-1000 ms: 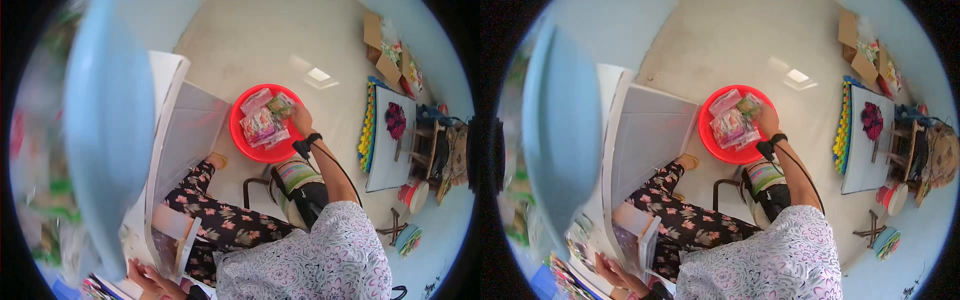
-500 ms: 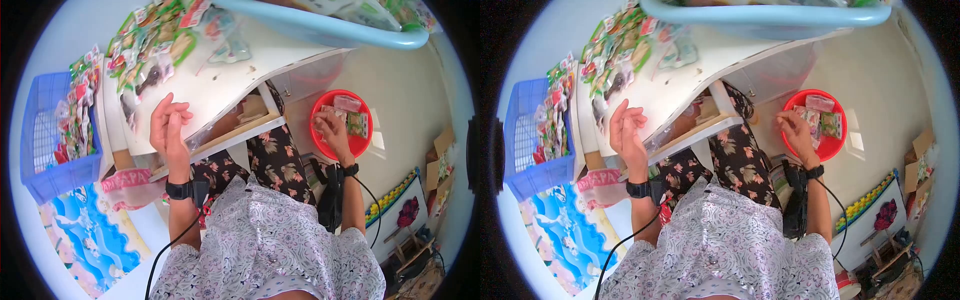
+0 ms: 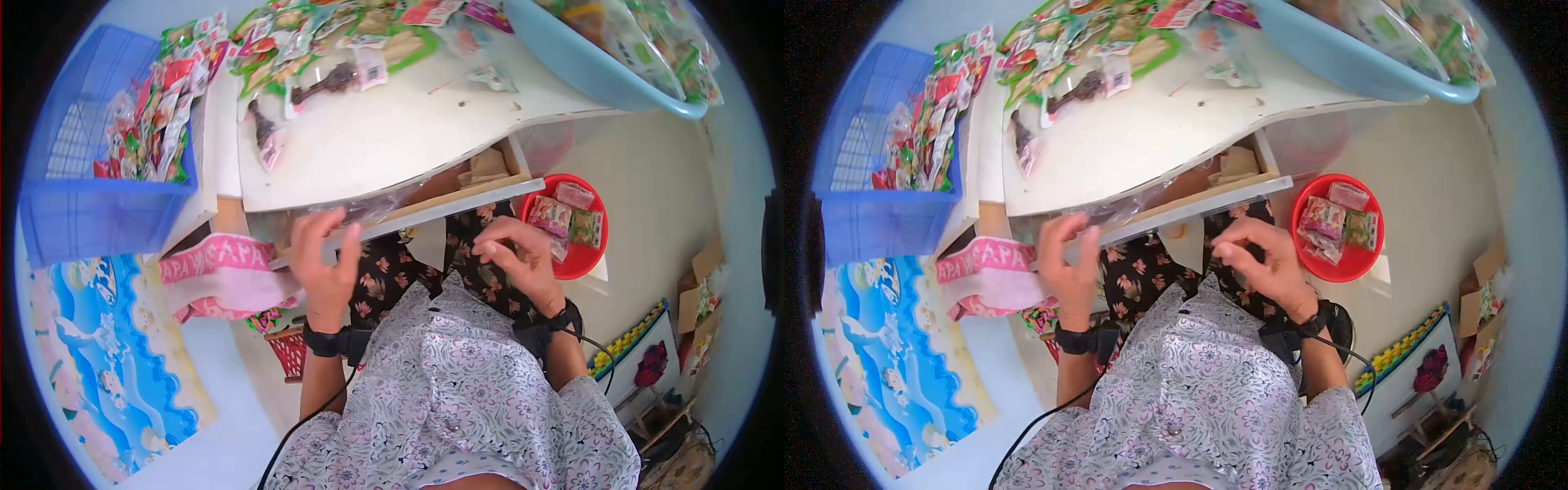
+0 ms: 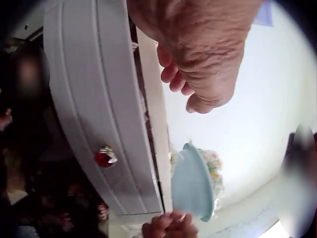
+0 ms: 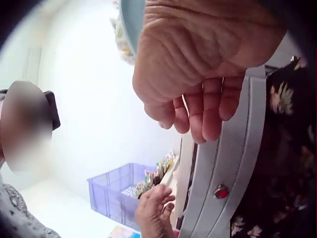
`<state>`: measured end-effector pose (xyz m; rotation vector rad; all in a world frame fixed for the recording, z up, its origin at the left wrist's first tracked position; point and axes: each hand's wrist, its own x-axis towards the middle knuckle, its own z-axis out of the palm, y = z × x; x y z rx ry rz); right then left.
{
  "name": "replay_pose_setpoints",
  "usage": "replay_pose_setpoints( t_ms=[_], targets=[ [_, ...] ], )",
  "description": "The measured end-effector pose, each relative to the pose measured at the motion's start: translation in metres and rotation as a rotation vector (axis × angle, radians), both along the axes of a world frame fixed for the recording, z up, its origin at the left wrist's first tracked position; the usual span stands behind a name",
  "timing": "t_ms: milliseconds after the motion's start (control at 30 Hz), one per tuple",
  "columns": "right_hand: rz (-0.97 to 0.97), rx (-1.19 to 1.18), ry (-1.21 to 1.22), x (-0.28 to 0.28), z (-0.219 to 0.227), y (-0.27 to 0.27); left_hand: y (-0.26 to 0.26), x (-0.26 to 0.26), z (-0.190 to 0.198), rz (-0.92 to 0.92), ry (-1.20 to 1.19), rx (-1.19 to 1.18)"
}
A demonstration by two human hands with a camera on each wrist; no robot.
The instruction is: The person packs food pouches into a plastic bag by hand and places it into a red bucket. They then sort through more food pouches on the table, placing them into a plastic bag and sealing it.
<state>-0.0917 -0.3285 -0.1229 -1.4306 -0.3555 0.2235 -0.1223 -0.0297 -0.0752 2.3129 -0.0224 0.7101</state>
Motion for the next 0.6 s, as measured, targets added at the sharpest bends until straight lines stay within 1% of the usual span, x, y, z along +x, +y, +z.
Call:
replay_pose_setpoints(
  t_ms=[67,100,200,233,300,367,400,500,567,600],
  targets=[
    [0.076,-0.077,-0.104,0.003,0.003,0.022,0.0,-0.004,-0.011,-0.034,-0.019,0.215],
    [0.12,-0.089,-0.117,0.007,0.005,0.032,-0.002,-0.007,-0.014,0.005,0.038,0.182],
    [0.168,-0.055,-0.173,0.012,0.024,0.065,-0.004,-0.001,-0.018,0.083,0.018,0.228],
    [0.194,-0.058,-0.201,0.014,0.031,0.075,-0.004,0.0,-0.016,0.053,0.09,0.233],
    [0.234,-0.079,-0.265,0.013,0.027,0.091,-0.002,0.002,-0.012,-0.013,0.231,0.247],
    [0.266,-0.07,-0.305,0.011,0.025,0.102,0.008,0.005,-0.019,-0.071,0.228,0.19],
    [0.271,-0.075,-0.289,0.01,0.024,0.103,0.012,0.007,-0.02,-0.105,0.23,0.166],
    [0.264,-0.11,-0.224,0.005,0.019,0.101,0.013,0.009,-0.023,-0.114,0.247,0.039],
    [0.241,-0.154,-0.164,0.003,0.017,0.095,0.011,0.01,-0.029,-0.088,0.204,0.131],
    [0.216,-0.113,-0.122,0.002,0.014,0.093,0.01,0.009,-0.032,-0.074,0.183,0.177]
  ],
)
